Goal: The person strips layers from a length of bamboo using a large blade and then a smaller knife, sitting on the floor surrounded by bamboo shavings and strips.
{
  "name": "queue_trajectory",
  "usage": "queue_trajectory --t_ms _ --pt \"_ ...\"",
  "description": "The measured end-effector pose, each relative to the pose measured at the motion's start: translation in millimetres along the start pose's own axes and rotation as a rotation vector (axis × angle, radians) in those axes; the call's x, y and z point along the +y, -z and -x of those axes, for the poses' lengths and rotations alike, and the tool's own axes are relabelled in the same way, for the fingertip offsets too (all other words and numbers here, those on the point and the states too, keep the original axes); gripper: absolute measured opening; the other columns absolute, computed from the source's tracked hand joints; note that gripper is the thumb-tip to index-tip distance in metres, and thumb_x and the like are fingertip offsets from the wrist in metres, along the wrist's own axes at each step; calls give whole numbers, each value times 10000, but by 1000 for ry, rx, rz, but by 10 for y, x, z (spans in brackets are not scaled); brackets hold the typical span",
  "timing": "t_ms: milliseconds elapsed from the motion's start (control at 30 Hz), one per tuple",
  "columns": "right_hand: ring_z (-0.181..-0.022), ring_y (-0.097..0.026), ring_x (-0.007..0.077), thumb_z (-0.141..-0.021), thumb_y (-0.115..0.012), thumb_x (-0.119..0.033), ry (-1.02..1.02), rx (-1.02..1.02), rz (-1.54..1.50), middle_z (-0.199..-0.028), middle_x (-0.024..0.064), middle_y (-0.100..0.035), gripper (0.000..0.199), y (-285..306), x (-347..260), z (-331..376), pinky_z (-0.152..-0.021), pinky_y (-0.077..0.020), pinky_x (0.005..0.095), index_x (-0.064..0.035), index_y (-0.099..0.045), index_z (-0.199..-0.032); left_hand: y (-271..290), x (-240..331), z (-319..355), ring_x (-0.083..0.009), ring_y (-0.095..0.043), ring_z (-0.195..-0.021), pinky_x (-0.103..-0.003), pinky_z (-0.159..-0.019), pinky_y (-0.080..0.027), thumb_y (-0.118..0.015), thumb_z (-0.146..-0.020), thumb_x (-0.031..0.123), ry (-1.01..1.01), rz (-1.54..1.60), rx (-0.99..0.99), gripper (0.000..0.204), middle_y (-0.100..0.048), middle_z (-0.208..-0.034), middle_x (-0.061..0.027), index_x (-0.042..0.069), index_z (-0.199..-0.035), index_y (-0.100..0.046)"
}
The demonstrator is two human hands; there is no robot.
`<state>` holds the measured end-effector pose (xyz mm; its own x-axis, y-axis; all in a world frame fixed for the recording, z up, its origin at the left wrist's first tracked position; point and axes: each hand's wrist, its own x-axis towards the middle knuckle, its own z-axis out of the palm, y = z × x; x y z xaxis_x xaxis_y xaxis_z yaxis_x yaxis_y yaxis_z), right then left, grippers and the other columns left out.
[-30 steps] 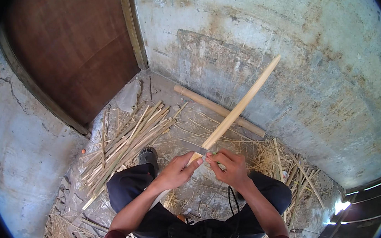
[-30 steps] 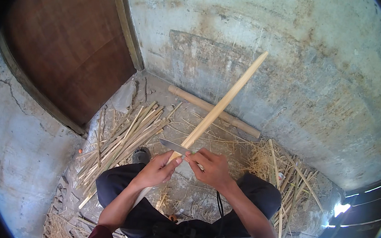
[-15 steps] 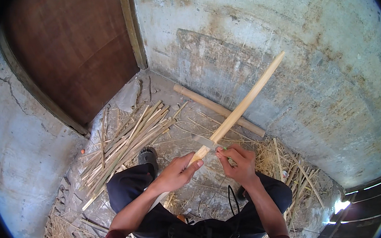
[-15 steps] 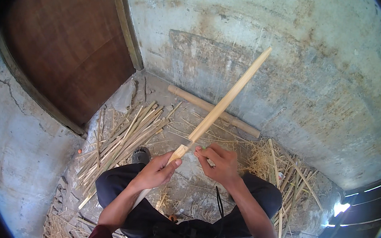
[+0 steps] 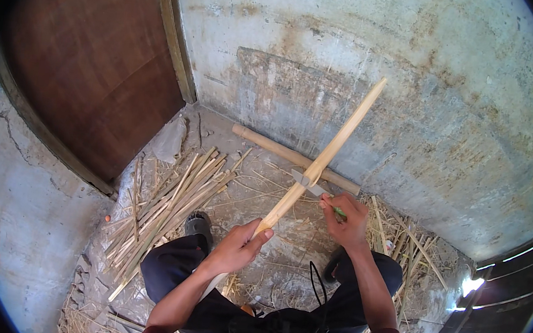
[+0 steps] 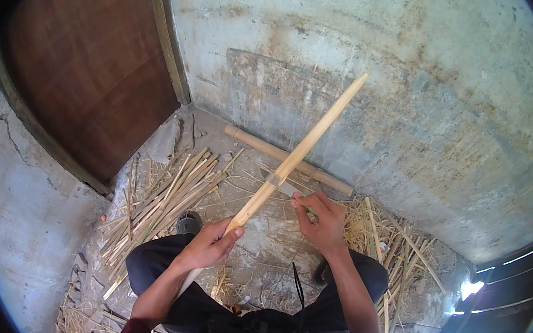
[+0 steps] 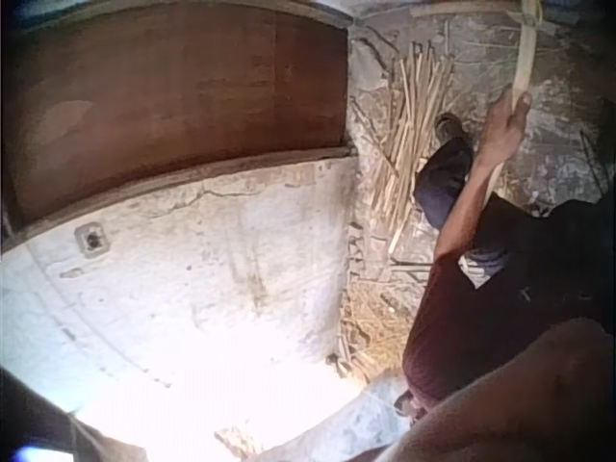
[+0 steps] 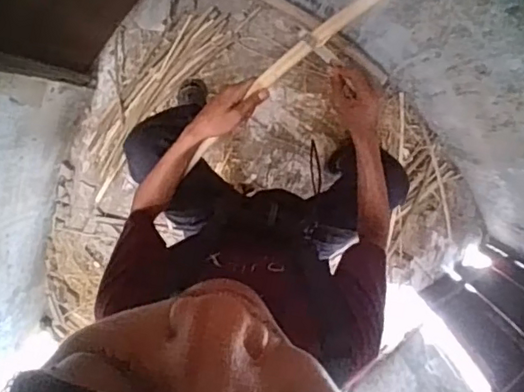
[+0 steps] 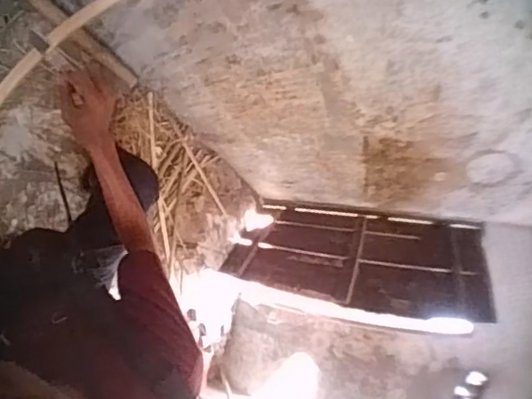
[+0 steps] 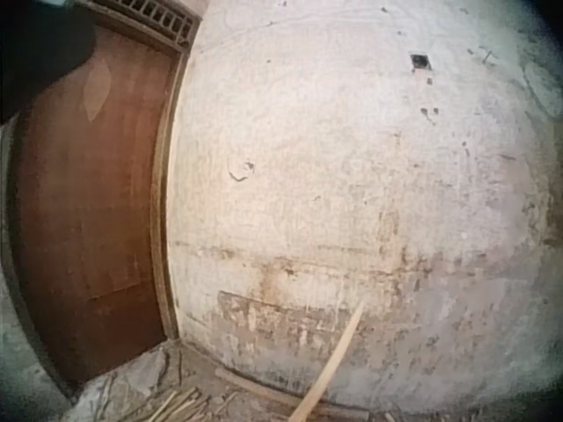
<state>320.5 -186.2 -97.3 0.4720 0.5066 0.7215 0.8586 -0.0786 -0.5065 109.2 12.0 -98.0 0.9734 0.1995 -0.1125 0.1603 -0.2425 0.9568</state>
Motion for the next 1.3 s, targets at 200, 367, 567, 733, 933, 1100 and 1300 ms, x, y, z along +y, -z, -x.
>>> queue_trajectory --t_ms 200,367,567,733,933,1100,1300 --pt "-713 -730 263 -891 -794 -6 -58 102 28 -823 125 -728 88 125 124 -86 -629 -543 334 -13 -707 -895 -7 -42 75 -181 -549 -524 -383 -550 -438 -550 -1119 324 2 -51 -20 311 -530 -594 -51 33 -1007 -560" --pt "-783 -731 209 -948 -758 -47 -169 95 181 -826 104 -735 126 407 479 -108 -676 -529 306 11 -667 -884 -34 -69 172 -115 -514 -504 -326 -503 -418 -545 -1127 307 29 1 -65 289 -510 -610 -6 38 -1022 -560" --pt "-791 -601 72 -1044 -678 -130 -241 385 49 -762 37 -669 192 732 872 -261 -657 -465 267 -10 -630 -902 -102 -100 316 -64 -487 -498 -281 -466 -396 -544 -1133 265 41 96 -150 251 -486 -625 23 32 -1038 -561" --pt "-560 -400 19 -1095 -586 -259 -955 270 -980 -808 1 -583 162 708 770 -88 -500 -298 208 -100 -588 -1127 -21 -207 280 -64 -471 -482 -282 -447 -374 -609 -1104 236 79 94 -61 220 -493 -638 26 36 -1036 -548" --pt "-552 -374 36 -1088 -593 -193 -725 206 -486 -809 -11 -560 119 318 478 -8 -505 -319 223 -89 -579 -1145 71 -252 228 -88 -546 -504 -293 -464 -429 -638 -1080 264 140 180 -53 253 -552 -654 -6 23 -1073 -560" --pt "-591 -555 100 -1052 -654 -160 -213 91 -177 -934 41 -715 129 56 160 121 -537 -434 308 -39 -631 -1092 33 -111 103 -112 -568 -497 -310 -465 -446 -591 -1100 262 195 170 -102 253 -554 -652 -11 12 -1065 -568" --pt "-625 -675 206 -980 -752 -188 -83 -185 -129 -912 70 -756 159 -3 -206 276 -557 -503 364 -78 -709 -1087 -118 131 -10 -185 -612 -517 -361 -520 -483 -588 -1093 246 120 -38 -29 265 -600 -656 -85 -11 -1030 -604"
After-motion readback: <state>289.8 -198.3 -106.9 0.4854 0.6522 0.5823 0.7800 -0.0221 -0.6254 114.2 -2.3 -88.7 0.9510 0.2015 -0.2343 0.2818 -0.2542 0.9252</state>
